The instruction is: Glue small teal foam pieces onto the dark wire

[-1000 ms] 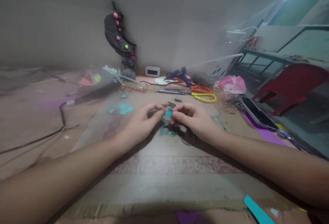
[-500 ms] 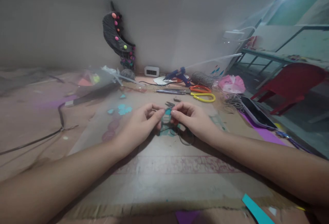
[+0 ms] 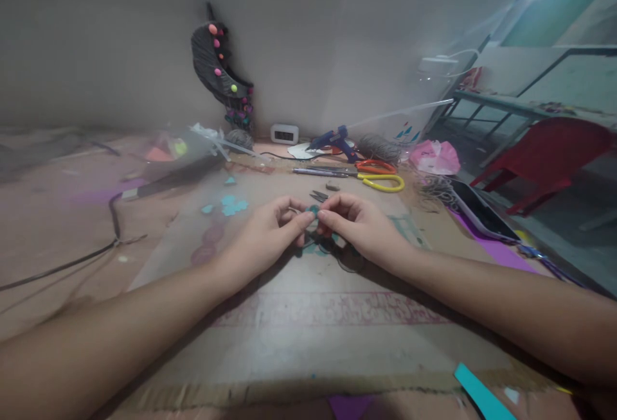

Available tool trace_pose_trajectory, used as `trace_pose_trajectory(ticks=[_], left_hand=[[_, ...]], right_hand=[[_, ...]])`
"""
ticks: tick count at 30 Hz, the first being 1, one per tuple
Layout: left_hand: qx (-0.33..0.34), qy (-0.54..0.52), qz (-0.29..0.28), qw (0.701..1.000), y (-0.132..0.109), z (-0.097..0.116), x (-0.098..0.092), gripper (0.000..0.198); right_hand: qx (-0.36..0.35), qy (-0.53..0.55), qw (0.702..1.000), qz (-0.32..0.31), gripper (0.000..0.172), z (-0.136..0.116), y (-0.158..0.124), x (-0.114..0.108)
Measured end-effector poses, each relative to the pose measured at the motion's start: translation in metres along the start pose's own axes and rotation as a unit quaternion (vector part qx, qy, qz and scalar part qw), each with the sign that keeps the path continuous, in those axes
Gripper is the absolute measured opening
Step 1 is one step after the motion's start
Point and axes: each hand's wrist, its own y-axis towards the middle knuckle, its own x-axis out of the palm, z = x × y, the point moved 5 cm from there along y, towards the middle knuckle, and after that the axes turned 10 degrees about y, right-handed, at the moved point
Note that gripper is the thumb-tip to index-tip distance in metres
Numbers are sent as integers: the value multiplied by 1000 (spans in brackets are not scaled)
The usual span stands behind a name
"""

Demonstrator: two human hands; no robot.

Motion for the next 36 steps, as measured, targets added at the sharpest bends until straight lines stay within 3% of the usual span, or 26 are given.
trace_pose_trajectory(ticks=[9, 18, 27, 36], left_hand=[[4, 17, 1, 1000, -1, -3, -2, 21], [1, 84, 3, 996, -4, 3, -1, 21], [39, 111, 8, 993, -6, 4, -3, 21], [36, 105, 8, 994, -4, 2, -1, 19]], right_hand=[[-21, -14, 1000, -13, 24, 3, 1, -3], [-49, -77, 996, 5, 14, -1, 0, -2], [-50, -16, 999, -12, 15, -1, -1, -1], [-28, 13, 999, -29, 16, -1, -2, 0]])
